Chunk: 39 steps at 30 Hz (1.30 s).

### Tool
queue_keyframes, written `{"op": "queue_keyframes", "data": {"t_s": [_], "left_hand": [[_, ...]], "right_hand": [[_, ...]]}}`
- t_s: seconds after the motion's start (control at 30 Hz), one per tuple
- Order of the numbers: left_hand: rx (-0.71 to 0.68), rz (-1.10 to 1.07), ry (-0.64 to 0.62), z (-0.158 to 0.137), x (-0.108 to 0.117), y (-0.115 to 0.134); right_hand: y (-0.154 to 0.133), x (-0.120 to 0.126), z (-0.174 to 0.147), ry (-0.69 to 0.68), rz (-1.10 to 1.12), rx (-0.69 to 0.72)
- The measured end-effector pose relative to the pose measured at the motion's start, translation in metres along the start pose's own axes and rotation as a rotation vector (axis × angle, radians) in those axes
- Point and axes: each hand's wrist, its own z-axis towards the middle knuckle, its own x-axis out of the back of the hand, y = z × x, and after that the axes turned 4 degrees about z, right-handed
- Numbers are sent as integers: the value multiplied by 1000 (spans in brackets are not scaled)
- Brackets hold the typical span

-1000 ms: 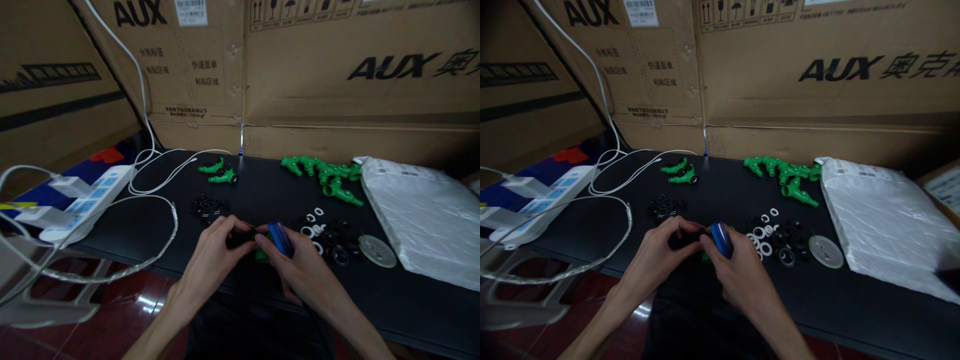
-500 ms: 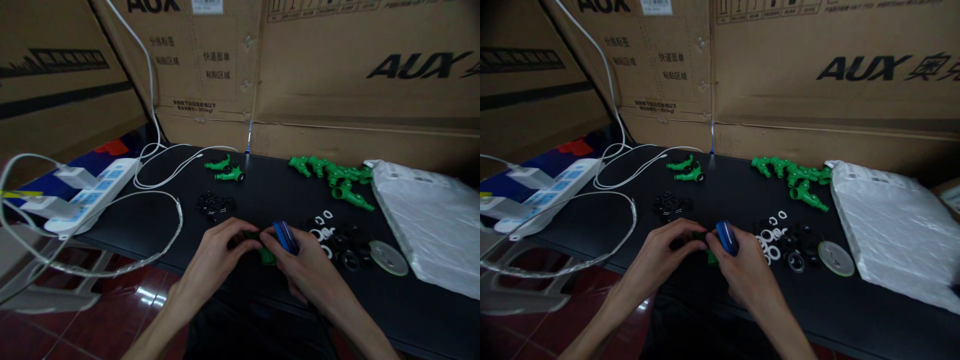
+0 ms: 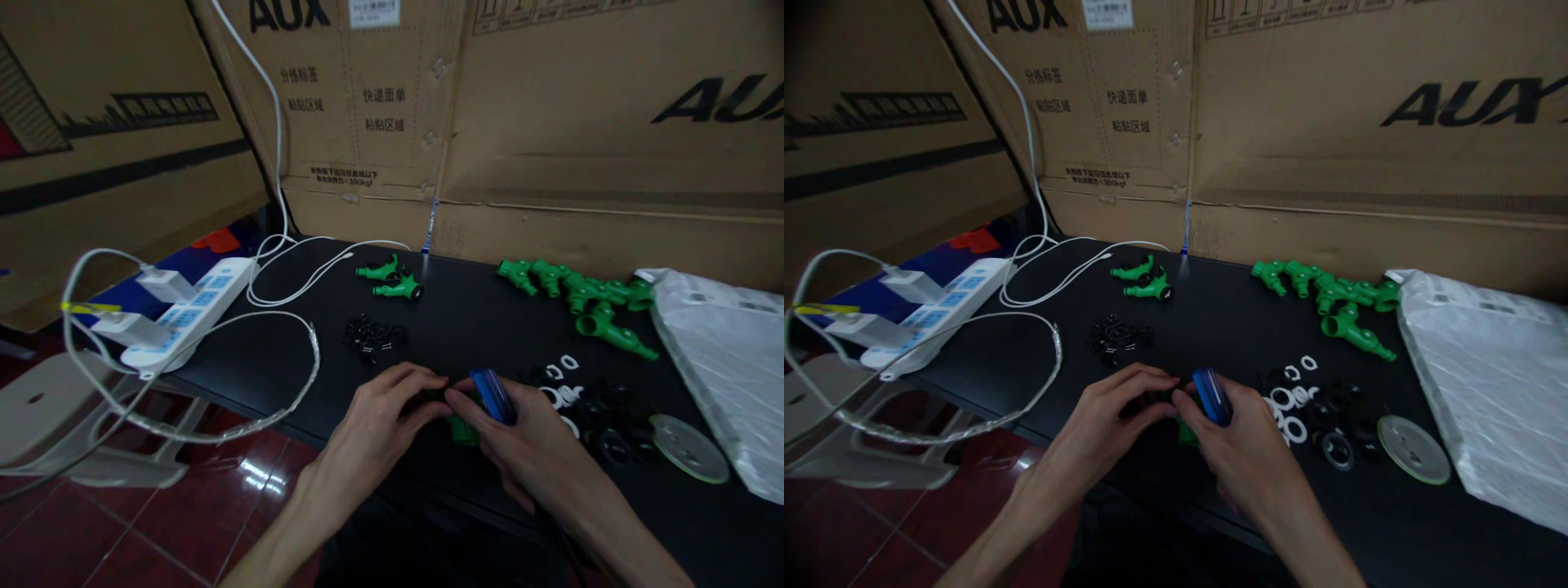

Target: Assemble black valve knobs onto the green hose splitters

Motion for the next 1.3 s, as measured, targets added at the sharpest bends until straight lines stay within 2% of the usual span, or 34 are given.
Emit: {"op": "queue_keyframes", "data": {"t_s": [0.1, 0.23, 0.33, 0.47, 0.7, 0.83, 1.07, 1.3], "left_hand": [[-12, 166, 74, -9, 11, -3], [-33, 465, 215, -17, 36, -17], [-26, 601, 168, -15, 51, -27], [-15, 668, 67, -7, 58, -30], [-97, 703, -61, 6, 67, -32], [-120, 706, -96, 15, 67, -34], [-152, 894, -117, 22, 54, -42], [-169, 794, -95, 21, 51, -50]], "right_hand": [[1, -1, -1, -16, 16, -31], [4, 0, -3, -62, 54, -22], [8, 4, -6, -56, 82, -1], [9, 13, -12, -65, 115, 28], [1, 29, -29, 55, 151, 50], [-1, 34, -32, 53, 191, 69], [-4, 39, -27, -8, 231, 110], [-4, 44, -21, -49, 285, 138]]}}
